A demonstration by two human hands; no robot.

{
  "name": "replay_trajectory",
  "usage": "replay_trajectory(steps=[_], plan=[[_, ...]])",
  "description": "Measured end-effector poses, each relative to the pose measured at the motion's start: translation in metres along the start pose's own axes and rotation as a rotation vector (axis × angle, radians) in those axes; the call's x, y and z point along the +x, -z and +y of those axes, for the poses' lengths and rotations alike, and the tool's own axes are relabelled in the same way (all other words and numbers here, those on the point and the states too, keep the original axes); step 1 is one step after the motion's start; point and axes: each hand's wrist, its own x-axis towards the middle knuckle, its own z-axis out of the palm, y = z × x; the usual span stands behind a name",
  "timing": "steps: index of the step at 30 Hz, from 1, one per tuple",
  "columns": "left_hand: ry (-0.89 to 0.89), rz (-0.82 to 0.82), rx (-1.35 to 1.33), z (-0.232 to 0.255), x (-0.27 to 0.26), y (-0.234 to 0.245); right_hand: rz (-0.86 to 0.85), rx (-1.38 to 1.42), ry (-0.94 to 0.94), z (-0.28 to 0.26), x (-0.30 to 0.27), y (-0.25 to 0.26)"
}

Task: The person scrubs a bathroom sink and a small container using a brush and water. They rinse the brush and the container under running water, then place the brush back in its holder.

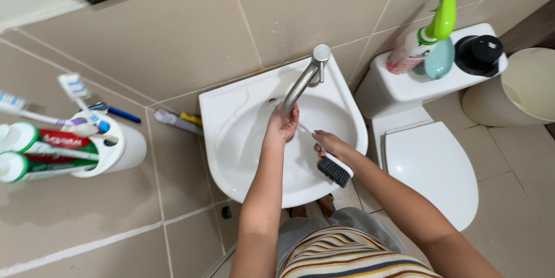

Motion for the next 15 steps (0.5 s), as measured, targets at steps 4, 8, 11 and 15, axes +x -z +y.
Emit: replay_trajectory(steps=[4, 8, 11, 15], plan=[[0.010, 0.088, -0.037, 0.009, -0.013, -0.009, -0.125, -0.036, -0.073, -0.018, 0.025, -0.024], [0.049, -0.010, -0.069, 0.007, -0.027, -0.012, -0.202, -0.303, -0.065, -0.039, 0.058, -0.054], [0.036, -0.002, -0.048, 0.008, -0.041, -0.016, -0.339, -0.499, -0.020, -0.048, 0.092, -0.063], [-0.027, 0.022, 0.038, 0.017, -0.058, -0.017, -0.520, -0.809, 0.147, -0.058, 0.144, -0.060]])
